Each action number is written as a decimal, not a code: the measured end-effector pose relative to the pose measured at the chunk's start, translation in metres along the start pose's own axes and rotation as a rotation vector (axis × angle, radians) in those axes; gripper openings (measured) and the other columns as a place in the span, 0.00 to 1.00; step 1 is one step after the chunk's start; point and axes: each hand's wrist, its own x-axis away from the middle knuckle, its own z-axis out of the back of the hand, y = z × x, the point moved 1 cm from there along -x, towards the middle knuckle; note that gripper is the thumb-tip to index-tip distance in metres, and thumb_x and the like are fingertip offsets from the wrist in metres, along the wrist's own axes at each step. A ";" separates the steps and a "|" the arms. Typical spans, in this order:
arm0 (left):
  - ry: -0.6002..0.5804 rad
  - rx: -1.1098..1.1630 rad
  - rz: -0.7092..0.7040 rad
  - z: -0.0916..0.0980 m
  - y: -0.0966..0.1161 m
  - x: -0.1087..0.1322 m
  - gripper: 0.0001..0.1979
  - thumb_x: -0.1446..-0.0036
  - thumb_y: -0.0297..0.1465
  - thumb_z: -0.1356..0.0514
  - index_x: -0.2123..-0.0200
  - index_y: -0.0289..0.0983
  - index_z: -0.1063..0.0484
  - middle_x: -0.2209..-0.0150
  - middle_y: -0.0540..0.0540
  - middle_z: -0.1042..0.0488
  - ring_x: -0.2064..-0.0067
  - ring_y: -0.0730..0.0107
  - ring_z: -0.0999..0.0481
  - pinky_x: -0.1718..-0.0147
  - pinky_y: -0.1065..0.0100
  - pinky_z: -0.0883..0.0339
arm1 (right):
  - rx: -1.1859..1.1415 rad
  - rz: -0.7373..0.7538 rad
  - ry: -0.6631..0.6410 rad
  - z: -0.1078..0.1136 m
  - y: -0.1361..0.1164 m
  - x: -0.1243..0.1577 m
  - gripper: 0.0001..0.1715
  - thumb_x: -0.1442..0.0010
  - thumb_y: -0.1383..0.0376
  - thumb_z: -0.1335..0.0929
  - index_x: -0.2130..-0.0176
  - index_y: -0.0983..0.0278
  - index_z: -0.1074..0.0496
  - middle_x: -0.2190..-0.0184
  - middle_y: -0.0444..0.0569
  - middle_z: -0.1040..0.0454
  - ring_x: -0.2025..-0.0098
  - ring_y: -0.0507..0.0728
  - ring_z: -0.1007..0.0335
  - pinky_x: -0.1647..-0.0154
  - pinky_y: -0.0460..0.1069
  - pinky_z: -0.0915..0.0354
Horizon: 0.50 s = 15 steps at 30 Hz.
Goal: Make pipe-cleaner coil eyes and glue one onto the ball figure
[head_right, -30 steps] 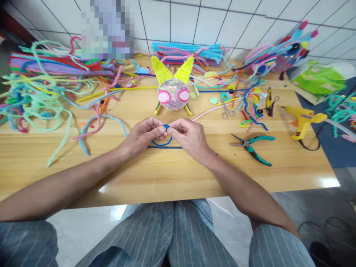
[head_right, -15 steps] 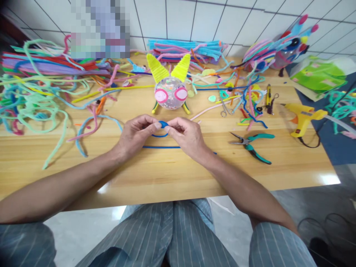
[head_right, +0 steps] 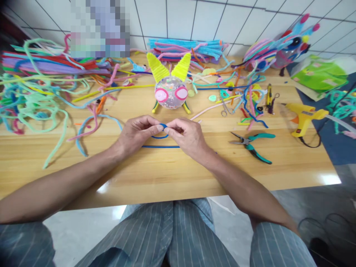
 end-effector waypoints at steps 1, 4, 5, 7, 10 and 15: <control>0.024 0.021 0.006 -0.001 -0.001 0.001 0.19 0.54 0.45 0.21 0.70 0.36 0.18 0.71 0.48 0.18 0.69 0.70 0.24 0.65 0.67 0.29 | -0.017 -0.006 0.004 -0.001 0.001 0.001 0.08 0.38 0.60 0.26 0.66 0.61 0.19 0.72 0.45 0.21 0.70 0.53 0.29 0.70 0.48 0.37; 0.100 0.073 0.001 -0.006 -0.003 0.005 0.19 0.54 0.45 0.21 0.70 0.37 0.19 0.70 0.49 0.18 0.68 0.70 0.23 0.63 0.66 0.27 | -0.069 -0.024 0.011 -0.004 0.001 0.003 0.10 0.37 0.58 0.26 0.64 0.61 0.18 0.71 0.45 0.20 0.69 0.54 0.28 0.70 0.48 0.37; 0.121 0.083 0.000 -0.007 -0.003 0.007 0.19 0.54 0.45 0.21 0.70 0.38 0.19 0.70 0.49 0.18 0.68 0.70 0.23 0.62 0.66 0.27 | -0.083 -0.034 0.009 -0.005 0.001 0.003 0.11 0.37 0.56 0.26 0.64 0.61 0.18 0.71 0.45 0.21 0.69 0.54 0.28 0.70 0.48 0.37; 0.142 0.094 0.007 -0.009 -0.004 0.009 0.19 0.54 0.46 0.21 0.70 0.38 0.18 0.69 0.49 0.17 0.67 0.69 0.22 0.61 0.65 0.26 | -0.104 -0.054 0.006 -0.005 0.001 0.004 0.13 0.37 0.54 0.26 0.65 0.62 0.19 0.72 0.45 0.21 0.69 0.53 0.29 0.70 0.48 0.37; 0.088 0.077 0.021 -0.009 -0.003 0.009 0.19 0.53 0.48 0.22 0.70 0.38 0.17 0.68 0.47 0.16 0.66 0.67 0.22 0.60 0.63 0.25 | -0.091 -0.054 -0.001 -0.003 0.000 0.002 0.12 0.37 0.57 0.27 0.67 0.62 0.21 0.73 0.43 0.23 0.72 0.52 0.31 0.70 0.48 0.37; -0.010 -0.208 -0.147 -0.001 0.004 0.004 0.14 0.45 0.44 0.26 0.68 0.39 0.16 0.71 0.47 0.20 0.70 0.69 0.28 0.68 0.66 0.34 | 0.134 0.110 -0.042 0.002 -0.002 0.000 0.08 0.40 0.67 0.28 0.72 0.62 0.25 0.76 0.42 0.25 0.73 0.51 0.32 0.69 0.48 0.39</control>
